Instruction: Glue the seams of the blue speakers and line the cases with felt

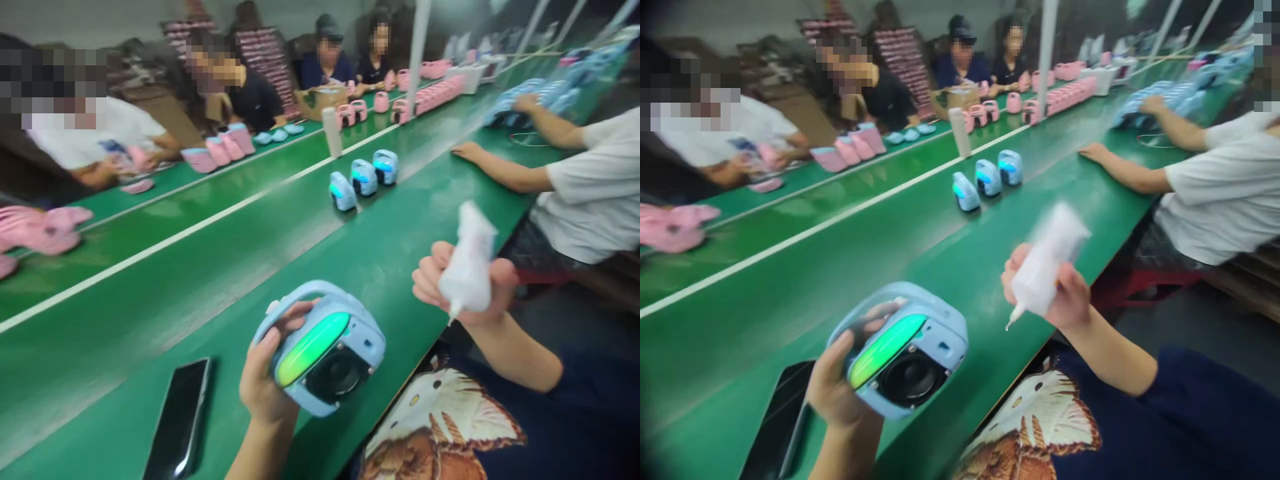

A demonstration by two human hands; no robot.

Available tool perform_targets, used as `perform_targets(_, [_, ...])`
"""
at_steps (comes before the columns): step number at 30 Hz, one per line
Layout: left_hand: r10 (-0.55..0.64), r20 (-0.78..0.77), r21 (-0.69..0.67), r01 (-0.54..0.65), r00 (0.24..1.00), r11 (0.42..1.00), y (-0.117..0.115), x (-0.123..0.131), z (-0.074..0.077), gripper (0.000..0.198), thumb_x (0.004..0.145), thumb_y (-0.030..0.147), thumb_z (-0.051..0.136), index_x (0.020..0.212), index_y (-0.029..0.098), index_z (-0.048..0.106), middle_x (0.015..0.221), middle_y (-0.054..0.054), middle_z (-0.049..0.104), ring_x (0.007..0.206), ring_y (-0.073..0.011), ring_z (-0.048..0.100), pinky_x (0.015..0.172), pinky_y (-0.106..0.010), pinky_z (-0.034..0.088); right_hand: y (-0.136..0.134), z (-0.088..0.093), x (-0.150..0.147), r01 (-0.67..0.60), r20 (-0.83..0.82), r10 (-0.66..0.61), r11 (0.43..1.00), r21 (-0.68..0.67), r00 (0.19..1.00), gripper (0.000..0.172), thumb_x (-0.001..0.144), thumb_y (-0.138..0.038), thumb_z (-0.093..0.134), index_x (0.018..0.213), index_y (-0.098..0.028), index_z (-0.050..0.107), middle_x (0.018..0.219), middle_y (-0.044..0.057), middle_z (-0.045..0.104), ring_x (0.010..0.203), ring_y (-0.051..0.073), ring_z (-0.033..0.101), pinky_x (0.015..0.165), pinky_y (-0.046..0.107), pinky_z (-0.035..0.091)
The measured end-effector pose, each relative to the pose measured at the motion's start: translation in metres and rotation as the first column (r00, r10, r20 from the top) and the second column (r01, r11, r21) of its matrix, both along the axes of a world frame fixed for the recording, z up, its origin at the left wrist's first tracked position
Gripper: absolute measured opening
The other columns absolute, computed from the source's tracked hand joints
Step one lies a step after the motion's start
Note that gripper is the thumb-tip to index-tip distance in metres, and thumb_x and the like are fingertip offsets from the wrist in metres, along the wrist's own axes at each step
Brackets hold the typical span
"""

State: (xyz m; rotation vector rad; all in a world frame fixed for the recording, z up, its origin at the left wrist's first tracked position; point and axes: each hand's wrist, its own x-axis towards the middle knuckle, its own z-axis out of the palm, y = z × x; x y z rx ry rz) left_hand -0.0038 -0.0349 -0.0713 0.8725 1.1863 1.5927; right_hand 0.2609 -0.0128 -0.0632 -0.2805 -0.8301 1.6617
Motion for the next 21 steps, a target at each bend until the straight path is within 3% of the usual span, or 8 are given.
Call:
perform_targets(1, [-0.008,0.052,0.004,0.008,0.999,1.000,0.000,0.000,0.003,0.031,0.066,0.045,0.065,0.063,0.015,0.070,0.087,-0.009,0.075,0.095,-0.0353,0.067,0.088,-0.054,0.052,-0.004,0.010,-0.005,0.113,0.117,-0.121,0.991,0.073,0.986,0.042,0.070,-0.058,0.078,0.087,-0.023,0.061,0.061,-0.006,0.044,0.052,0.009,0.038,0.051,0.023,0.027])
perform_targets(3, [0.030,0.074,0.018,-0.031,0.997,0.999,-0.001,0.001,0.010,0.027,0.069,0.042,0.065,0.065,0.015,0.071,0.086,-0.009,0.075,0.089,-0.0321,0.069,0.082,-0.048,0.055,-0.016,0.024,-0.019,0.263,0.198,-0.298,0.947,0.184,0.934,0.036,0.077,-0.056,0.071,0.092,-0.024,0.064,0.067,-0.003,0.048,0.056,0.011,0.044,0.051,0.025,0.032])
perform_targets(5, [0.055,0.063,0.050,-0.059,0.996,0.997,-0.003,0.000,0.015,0.026,0.072,0.040,0.064,0.066,0.016,0.071,0.085,-0.008,0.075,0.082,-0.0287,0.070,0.078,-0.044,0.056,-0.029,0.032,-0.036,0.274,0.225,-0.351,0.910,0.311,0.909,0.034,0.084,-0.056,0.063,0.101,-0.027,0.064,0.076,0.000,0.056,0.061,0.013,0.050,0.051,0.026,0.036])
perform_targets(9, [-0.075,0.105,0.138,0.060,0.992,0.989,-0.005,-0.004,0.021,0.026,0.071,0.041,0.062,0.063,0.018,0.070,0.081,-0.006,0.075,0.078,-0.0270,0.071,0.075,-0.042,0.057,-0.040,0.042,-0.057,0.236,0.333,-0.459,0.812,0.534,0.824,0.027,0.090,-0.046,0.060,0.112,-0.030,0.062,0.081,0.000,0.061,0.057,0.011,0.053,0.050,0.026,0.042])
perform_targets(13, [0.013,0.068,0.157,-0.024,0.998,0.987,-0.006,-0.011,0.021,0.021,0.071,0.038,0.063,0.064,0.020,0.071,0.078,-0.002,0.075,0.081,-0.0234,0.071,0.073,-0.033,0.057,-0.038,0.044,-0.057,0.314,0.324,-0.592,0.726,0.613,0.738,0.028,0.091,-0.048,0.056,0.108,-0.026,0.062,0.080,0.000,0.060,0.061,0.012,0.054,0.052,0.027,0.044])
perform_targets(21, [-0.064,0.193,0.047,0.056,0.979,0.997,-0.013,-0.006,0.017,0.023,0.075,0.040,0.058,0.067,0.020,0.068,0.088,-0.003,0.072,0.086,-0.0255,0.067,0.084,-0.045,0.053,-0.041,0.039,-0.050,0.291,0.406,-0.580,0.760,0.581,0.706,0.031,0.090,-0.050,0.058,0.113,-0.029,0.062,0.082,0.001,0.061,0.063,0.013,0.055,0.056,0.030,0.045])
